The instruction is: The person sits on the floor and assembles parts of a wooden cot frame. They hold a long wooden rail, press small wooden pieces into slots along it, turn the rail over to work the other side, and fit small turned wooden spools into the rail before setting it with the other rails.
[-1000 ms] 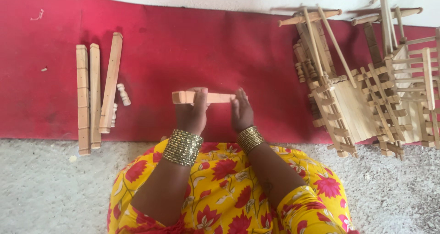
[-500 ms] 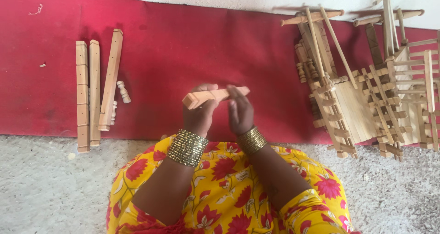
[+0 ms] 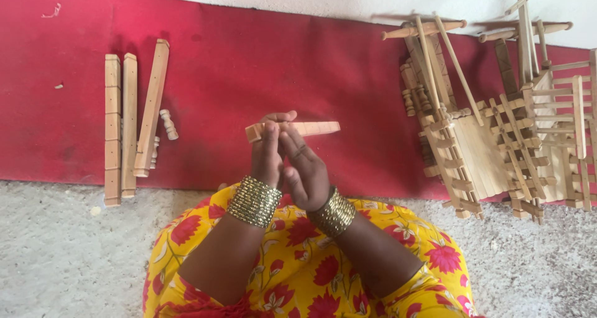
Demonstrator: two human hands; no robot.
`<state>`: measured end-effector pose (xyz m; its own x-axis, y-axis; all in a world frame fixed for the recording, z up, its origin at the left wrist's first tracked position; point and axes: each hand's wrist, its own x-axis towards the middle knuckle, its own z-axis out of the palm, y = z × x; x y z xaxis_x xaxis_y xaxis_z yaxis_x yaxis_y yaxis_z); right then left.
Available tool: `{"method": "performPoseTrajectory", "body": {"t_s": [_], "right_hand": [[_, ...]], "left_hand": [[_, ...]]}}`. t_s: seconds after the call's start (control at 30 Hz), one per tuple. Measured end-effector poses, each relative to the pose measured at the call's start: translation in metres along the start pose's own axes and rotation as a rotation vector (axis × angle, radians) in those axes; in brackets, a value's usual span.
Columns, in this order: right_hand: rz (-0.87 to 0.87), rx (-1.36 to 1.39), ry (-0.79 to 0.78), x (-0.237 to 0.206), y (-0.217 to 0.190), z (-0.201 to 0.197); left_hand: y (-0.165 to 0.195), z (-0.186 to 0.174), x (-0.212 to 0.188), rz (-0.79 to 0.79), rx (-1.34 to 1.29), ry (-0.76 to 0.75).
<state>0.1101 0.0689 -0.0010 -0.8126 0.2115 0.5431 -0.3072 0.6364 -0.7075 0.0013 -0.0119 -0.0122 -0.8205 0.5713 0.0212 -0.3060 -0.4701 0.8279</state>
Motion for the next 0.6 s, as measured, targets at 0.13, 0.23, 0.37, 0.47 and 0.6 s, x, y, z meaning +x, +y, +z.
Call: {"method": "performPoseTrajectory", "body": {"t_s": [0.13, 0.23, 0.37, 0.47, 0.6], "right_hand": [[0.098, -0.131, 0.107, -0.002, 0.041, -0.001], [0.402, -0.332, 0.107, -0.003, 0.083, -0.006], [0.426, -0.284, 0.149, 0.000, 0.081, -0.006], [0.241, -0.102, 0.124, 0.008, 0.034, -0.009], [-0.023, 0.048, 0.006, 0.016, -0.016, -0.019]], "left_hand": [[-0.002, 0.000, 0.001, -0.056, -0.110, -0.002], [-0.002, 0.000, 0.004, -0.099, -0.144, 0.020], [0.003, 0.005, 0.006, -0.133, -0.074, 0.045], [0.011, 0.006, 0.005, -0.151, -0.102, -0.002], [0.016, 0.010, 0.004, -0.113, 0.017, -0.076]]}}
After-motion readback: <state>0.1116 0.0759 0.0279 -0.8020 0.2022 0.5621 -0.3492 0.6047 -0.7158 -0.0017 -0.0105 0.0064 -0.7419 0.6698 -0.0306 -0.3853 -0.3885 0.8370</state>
